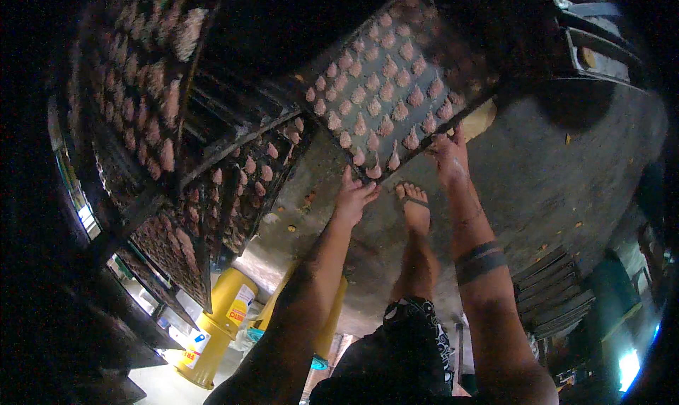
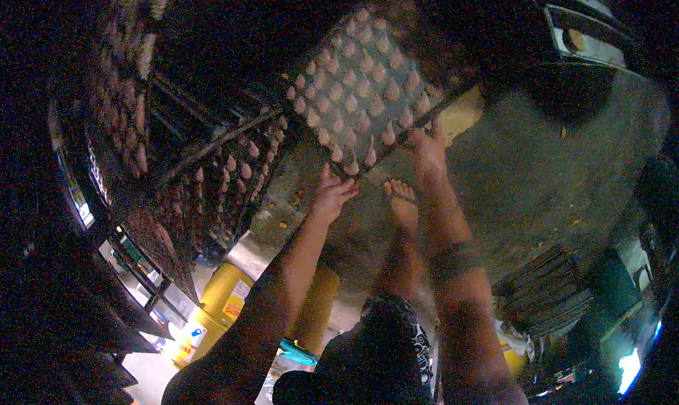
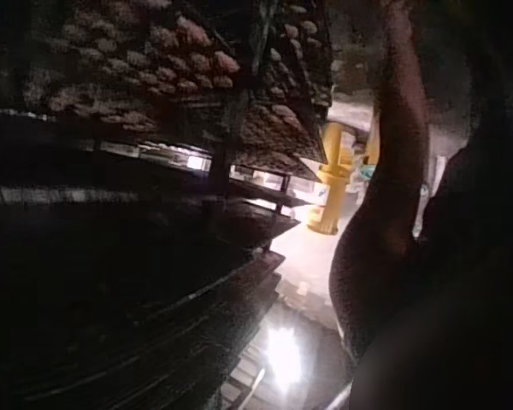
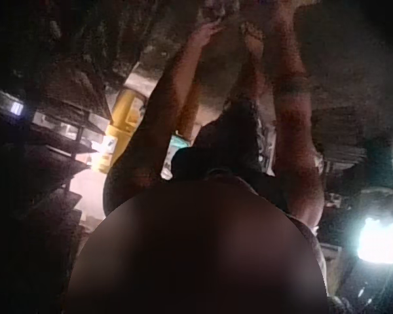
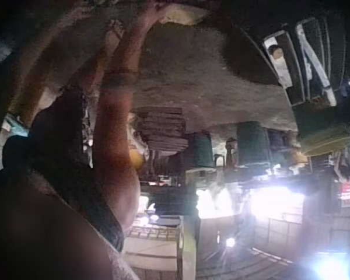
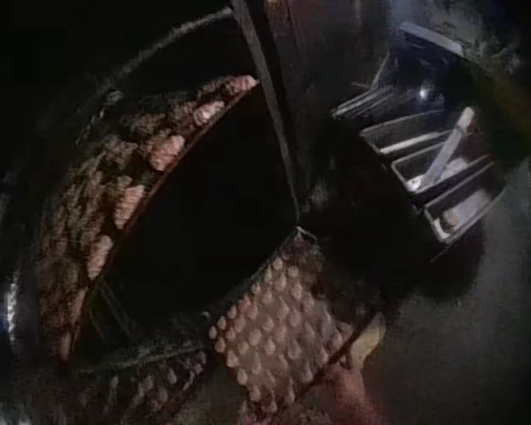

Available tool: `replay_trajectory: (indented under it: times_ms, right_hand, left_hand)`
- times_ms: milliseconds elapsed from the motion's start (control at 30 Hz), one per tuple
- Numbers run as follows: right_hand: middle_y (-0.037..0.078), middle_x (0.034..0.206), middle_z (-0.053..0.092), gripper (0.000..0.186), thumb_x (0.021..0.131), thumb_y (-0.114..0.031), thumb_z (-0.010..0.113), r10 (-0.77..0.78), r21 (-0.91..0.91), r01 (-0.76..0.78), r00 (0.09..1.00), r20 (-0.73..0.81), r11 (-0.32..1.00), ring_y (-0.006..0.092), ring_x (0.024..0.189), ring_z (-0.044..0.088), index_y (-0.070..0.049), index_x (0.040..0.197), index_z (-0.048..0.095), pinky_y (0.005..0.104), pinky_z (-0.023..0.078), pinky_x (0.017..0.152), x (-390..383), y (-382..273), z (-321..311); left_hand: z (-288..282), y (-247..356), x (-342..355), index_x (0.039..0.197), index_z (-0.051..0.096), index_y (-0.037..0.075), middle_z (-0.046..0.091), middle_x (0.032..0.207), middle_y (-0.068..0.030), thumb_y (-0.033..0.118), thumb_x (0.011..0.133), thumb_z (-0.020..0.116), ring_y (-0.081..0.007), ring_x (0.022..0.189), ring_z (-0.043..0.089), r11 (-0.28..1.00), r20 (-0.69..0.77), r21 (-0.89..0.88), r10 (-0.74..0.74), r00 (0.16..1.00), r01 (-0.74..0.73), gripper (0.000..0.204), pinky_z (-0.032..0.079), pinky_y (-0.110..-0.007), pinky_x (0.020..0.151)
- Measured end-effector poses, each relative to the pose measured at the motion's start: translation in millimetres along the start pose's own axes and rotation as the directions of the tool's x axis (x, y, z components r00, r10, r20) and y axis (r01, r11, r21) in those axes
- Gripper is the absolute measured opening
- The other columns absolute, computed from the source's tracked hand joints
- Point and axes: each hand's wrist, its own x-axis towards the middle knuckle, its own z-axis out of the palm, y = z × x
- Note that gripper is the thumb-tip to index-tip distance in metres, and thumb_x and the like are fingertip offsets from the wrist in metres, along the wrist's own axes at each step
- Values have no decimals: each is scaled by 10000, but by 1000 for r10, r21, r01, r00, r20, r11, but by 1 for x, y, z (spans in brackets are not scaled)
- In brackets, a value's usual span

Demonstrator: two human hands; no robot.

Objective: The person uses a piping bag to dispense small portions of dough onto trays, moves the trays to a storage rack, and subsequently dips the baked items into a yellow substance and returns them to the tray.

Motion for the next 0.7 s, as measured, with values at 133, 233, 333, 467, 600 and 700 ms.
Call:
replay_trajectory:
  times_ms: [133,233,333,467,600,700]
  right_hand:
    - [69,932,593,622,885,-46,590,30,-39,-30,1000,4,999,197,786,625,-116,1442,322,322,523,604,59,26,-36]
    - [85,1003,603,562,891,-62,591,67,-102,-70,997,-33,992,225,852,642,-100,1403,363,314,534,619,67,28,27]
    - [104,1064,612,489,868,-120,636,19,-261,34,980,197,965,237,894,644,-78,1325,467,354,558,662,90,27,144]
    - [114,1142,611,413,870,-183,648,-98,-459,311,897,430,832,234,949,630,-62,1257,566,378,561,727,241,56,106]
    - [110,1366,512,491,935,-294,568,29,-125,179,458,888,976,231,1189,534,-83,1375,513,412,453,952,178,66,152]
    - [108,1494,455,540,972,-357,523,2,-9,58,106,994,998,230,1326,480,-95,1443,483,431,391,1081,94,53,146]
  left_hand:
    - [15,-9,24,1571,-44,206,576,1236,-119,1,901,639,-248,1029,638,999,7,9,31,999,-31,979,517,-430,882]
    - [-8,2,27,1571,-35,200,588,1257,-103,75,901,673,-233,1080,609,998,-31,55,8,1000,-6,983,489,-430,910]
    - [-48,8,9,1570,-20,193,597,1287,-90,159,900,697,-216,1126,581,964,-69,259,89,994,-68,983,462,-413,930]
    - [-32,-38,-4,1502,287,176,624,1249,-82,233,911,684,-197,1144,571,948,62,316,-61,996,38,714,460,-366,896]
    - [-107,-82,-91,1449,406,164,650,1184,-77,206,948,629,-200,1099,603,780,12,626,8,1000,-14,549,482,-320,849]
    - [-179,-127,-148,1436,433,159,657,1128,-70,165,950,614,-183,1005,643,886,-275,379,-169,946,268,518,504,-293,807]
